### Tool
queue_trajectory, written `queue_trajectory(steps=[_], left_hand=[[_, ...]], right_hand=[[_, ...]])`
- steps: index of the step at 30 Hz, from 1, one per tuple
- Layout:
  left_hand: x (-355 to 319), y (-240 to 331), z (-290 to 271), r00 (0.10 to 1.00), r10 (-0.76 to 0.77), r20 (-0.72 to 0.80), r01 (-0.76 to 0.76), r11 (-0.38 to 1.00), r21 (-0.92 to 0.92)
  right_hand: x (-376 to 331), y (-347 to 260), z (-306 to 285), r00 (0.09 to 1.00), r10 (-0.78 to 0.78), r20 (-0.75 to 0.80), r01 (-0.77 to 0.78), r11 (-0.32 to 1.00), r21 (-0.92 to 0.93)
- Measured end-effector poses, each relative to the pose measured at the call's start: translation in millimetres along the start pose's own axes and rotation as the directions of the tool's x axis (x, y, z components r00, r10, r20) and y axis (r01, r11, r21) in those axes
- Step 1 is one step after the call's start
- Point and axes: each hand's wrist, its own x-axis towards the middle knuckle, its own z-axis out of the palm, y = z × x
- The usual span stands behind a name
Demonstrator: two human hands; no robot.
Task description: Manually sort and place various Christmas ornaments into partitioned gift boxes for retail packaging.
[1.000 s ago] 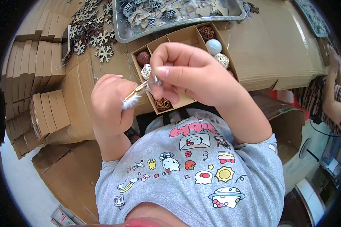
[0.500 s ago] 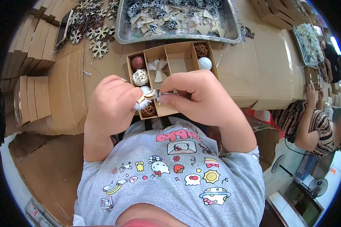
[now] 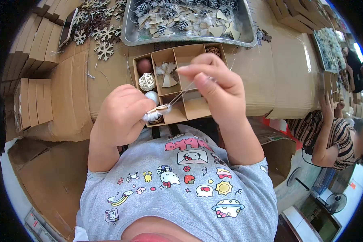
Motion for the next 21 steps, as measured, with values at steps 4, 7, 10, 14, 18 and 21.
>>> queue_trajectory(steps=[4, 7, 10, 14, 18, 21], left_hand=[[6, -2, 21, 0.955, 0.175, -0.239, -0.215, 0.964, -0.156], [9, 0, 33, 0.914, 0.207, -0.348, -0.323, 0.892, -0.316], [6, -5, 33, 0.929, 0.134, -0.344, -0.297, 0.826, -0.479], [0, -11, 37, 0.892, -0.125, -0.434, -0.134, 0.845, -0.518], [-1, 1, 56, 0.901, -0.269, -0.341, 0.016, 0.805, -0.593], [-4, -3, 46, 0.949, -0.223, -0.222, 0.088, 0.865, -0.493]], right_hand=[[0, 6, 8, 0.992, 0.121, -0.031, -0.116, 0.982, 0.147], [-10, 11, 35, 0.953, 0.302, 0.018, -0.280, 0.859, 0.429], [-19, 16, 38, 0.902, 0.418, 0.108, -0.429, 0.843, 0.324], [-15, 10, 24, 0.999, -0.003, -0.053, 0.004, 1.000, 0.023], [-10, 11, 19, 0.965, -0.145, 0.221, 0.206, 0.936, -0.285], [-10, 16, 18, 0.997, 0.077, -0.026, -0.079, 0.989, -0.127]])
